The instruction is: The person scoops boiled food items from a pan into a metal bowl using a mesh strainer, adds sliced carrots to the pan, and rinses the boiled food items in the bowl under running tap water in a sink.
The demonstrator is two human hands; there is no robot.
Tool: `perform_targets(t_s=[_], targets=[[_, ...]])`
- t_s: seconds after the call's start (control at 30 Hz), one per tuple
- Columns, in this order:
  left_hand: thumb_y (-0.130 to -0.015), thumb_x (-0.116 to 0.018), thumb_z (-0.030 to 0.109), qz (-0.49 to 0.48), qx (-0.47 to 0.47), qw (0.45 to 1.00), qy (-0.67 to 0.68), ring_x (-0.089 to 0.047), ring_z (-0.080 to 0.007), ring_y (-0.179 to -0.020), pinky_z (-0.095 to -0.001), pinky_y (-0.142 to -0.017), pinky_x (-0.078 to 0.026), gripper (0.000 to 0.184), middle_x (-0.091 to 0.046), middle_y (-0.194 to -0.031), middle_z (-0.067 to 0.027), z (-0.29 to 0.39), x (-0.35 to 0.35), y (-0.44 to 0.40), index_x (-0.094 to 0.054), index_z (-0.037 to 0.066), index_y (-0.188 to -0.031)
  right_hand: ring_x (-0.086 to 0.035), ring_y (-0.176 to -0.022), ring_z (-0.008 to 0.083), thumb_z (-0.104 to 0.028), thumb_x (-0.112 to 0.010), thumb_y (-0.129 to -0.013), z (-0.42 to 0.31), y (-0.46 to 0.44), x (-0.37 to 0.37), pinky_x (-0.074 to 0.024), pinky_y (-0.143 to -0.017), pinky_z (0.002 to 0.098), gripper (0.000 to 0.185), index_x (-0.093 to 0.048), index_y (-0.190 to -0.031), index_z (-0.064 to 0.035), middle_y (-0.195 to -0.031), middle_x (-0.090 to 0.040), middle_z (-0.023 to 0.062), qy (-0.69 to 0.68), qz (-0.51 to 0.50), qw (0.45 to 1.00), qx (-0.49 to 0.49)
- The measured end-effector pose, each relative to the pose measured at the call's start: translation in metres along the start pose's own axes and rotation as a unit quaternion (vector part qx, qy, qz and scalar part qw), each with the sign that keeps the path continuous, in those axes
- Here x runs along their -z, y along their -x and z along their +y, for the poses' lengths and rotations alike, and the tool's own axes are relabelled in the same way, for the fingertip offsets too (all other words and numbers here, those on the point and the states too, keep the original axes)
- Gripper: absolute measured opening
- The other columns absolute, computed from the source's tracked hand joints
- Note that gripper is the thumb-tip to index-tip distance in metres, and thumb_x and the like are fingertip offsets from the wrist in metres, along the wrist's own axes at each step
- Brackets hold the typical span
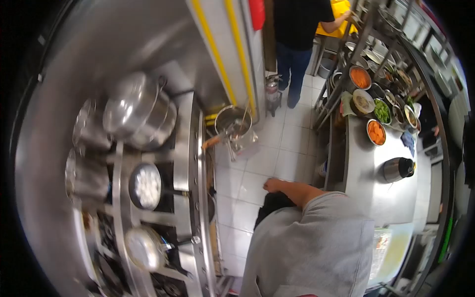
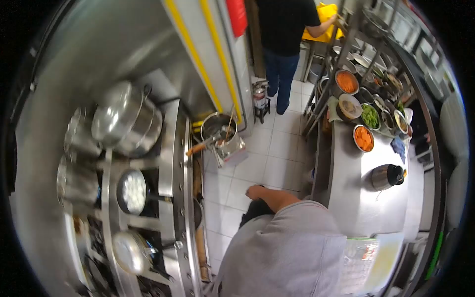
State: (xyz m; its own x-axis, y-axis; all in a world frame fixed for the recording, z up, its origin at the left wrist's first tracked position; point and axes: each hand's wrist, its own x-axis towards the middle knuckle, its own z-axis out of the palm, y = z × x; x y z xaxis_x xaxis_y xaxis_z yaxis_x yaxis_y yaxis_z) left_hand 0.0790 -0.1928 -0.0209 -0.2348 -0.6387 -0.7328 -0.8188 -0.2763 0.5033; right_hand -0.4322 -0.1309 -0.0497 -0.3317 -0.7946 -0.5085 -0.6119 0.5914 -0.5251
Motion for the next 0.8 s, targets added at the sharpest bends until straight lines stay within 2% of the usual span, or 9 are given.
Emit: perform_targets(t_s=[0.2, 0.27, 0.3, 0.37, 0.53, 0.6, 0.67, 0.7, 0.8], targets=[[-0.084, -0.066, 0.024, -0.052, -0.073, 0.986, -0.143, -0.066, -0.0254, -0.079, -0.0377, -0.071, -0.052, 0.025, -0.071, -0.091, -0.0128, 0.149, -0.002, -0.08, -0.07, 0.007, -0.102, -0.062, -0.104, 0.042, -0.046, -0.041, -0.097, 0.084, 0.007, 0.075, -0.0479, -0.094, 0.0479, 0.051, -0.07, -0.106, -0.0044, -0.106, -0.068, 0.023, -0.14, 0.094, 0.969, -0.181], [-0.083, -0.066, 0.025, -0.069, -0.101, 0.973, -0.195, -0.067, -0.026, -0.081, -0.0383, -0.072, -0.052, 0.025, -0.071, -0.091, -0.0131, 0.196, -0.012, -0.109, -0.07, 0.007, -0.1, -0.062, -0.105, 0.0412, -0.049, -0.042, -0.096, 0.096, 0.026, 0.123, -0.0477, -0.095, 0.048, 0.053, -0.067, -0.112, -0.0047, -0.107, -0.068, 0.0213, -0.23, -0.021, 0.949, -0.215], [-0.083, -0.066, 0.026, -0.077, -0.118, 0.966, -0.219, -0.067, -0.0263, -0.082, -0.0385, -0.073, -0.052, 0.025, -0.071, -0.091, -0.0133, 0.22, -0.02, -0.123, -0.071, 0.007, -0.1, -0.062, -0.105, 0.0412, -0.049, -0.042, -0.096, 0.116, 0.031, 0.135, -0.0477, -0.095, 0.048, 0.053, -0.067, -0.112, -0.0047, -0.107, -0.068, 0.0213, -0.238, -0.005, 0.944, -0.229], [-0.083, -0.066, 0.027, -0.093, -0.155, 0.945, -0.271, -0.067, -0.027, -0.083, -0.039, -0.074, -0.052, 0.025, -0.071, -0.092, -0.0136, 0.275, -0.037, -0.155, -0.071, 0.007, -0.098, -0.063, -0.103, 0.0404, -0.049, -0.043, -0.097, 0.151, 0.041, 0.158, -0.0488, -0.092, 0.0473, 0.052, -0.064, -0.116, -0.0059, -0.107, -0.069, 0.02, -0.169, 0.096, 0.967, -0.163], [-0.082, -0.067, 0.029, -0.122, -0.251, 0.889, -0.364, -0.068, -0.0285, -0.086, -0.0404, -0.077, -0.052, 0.025, -0.072, -0.093, -0.0144, 0.43, -0.12, -0.225, -0.073, 0.008, -0.094, -0.063, -0.1, 0.0394, -0.045, -0.046, -0.099, 0.151, 0.201, 0.307, -0.0497, -0.089, 0.0454, 0.045, -0.063, -0.118, -0.0086, -0.107, -0.068, 0.0189, -0.217, 0.3, 0.915, -0.158], [-0.083, -0.062, 0.013, -0.15, -0.428, 0.843, -0.291, -0.066, -0.0192, -0.065, -0.0324, -0.063, -0.053, 0.024, -0.072, -0.082, -0.01, 0.48, -0.166, -0.269, -0.069, 0.002, -0.103, -0.064, -0.099, 0.0376, -0.041, -0.048, -0.099, 0.155, 0.261, 0.348, -0.0498, -0.089, 0.0449, 0.041, -0.062, -0.119, -0.008, -0.102, -0.069, 0.0178, -0.185, 0.434, 0.869, -0.153], [-0.078, -0.07, 0.026, -0.2, -0.361, 0.845, -0.34, -0.068, -0.0329, -0.096, -0.0401, -0.086, -0.052, 0.034, -0.072, -0.097, -0.0178, 0.542, -0.215, -0.276, -0.071, 0.007, -0.106, -0.068, -0.088, 0.0266, -0.029, -0.053, -0.1, 0.116, 0.34, 0.403, -0.0525, -0.082, 0.0367, 0.032, -0.063, -0.119, -0.0052, -0.094, -0.069, 0.0144, -0.171, 0.526, 0.816, -0.167], [-0.079, -0.071, 0.025, -0.23, -0.381, 0.828, -0.343, -0.069, -0.0327, -0.097, -0.0395, -0.087, -0.052, 0.034, -0.072, -0.099, -0.0184, 0.564, -0.24, -0.28, -0.071, 0.008, -0.108, -0.068, -0.089, 0.0289, -0.024, -0.054, -0.098, 0.1, 0.372, 0.424, -0.0531, -0.08, 0.0365, 0.028, -0.064, -0.115, -0.0043, -0.098, -0.069, 0.016, -0.206, 0.557, 0.788, -0.161], [-0.081, -0.07, 0.026, -0.276, -0.437, 0.779, -0.354, -0.069, -0.0314, -0.097, -0.0385, -0.087, -0.052, 0.033, -0.072, -0.1, -0.0175, 0.633, -0.306, -0.24, -0.071, 0.008, -0.109, -0.067, -0.083, 0.0186, -0.02, -0.056, -0.098, 0.06, 0.442, 0.473, -0.0524, -0.076, 0.0312, 0.025, -0.064, -0.114, -0.0022, -0.09, -0.068, 0.0119, -0.138, 0.655, 0.726, -0.157]])
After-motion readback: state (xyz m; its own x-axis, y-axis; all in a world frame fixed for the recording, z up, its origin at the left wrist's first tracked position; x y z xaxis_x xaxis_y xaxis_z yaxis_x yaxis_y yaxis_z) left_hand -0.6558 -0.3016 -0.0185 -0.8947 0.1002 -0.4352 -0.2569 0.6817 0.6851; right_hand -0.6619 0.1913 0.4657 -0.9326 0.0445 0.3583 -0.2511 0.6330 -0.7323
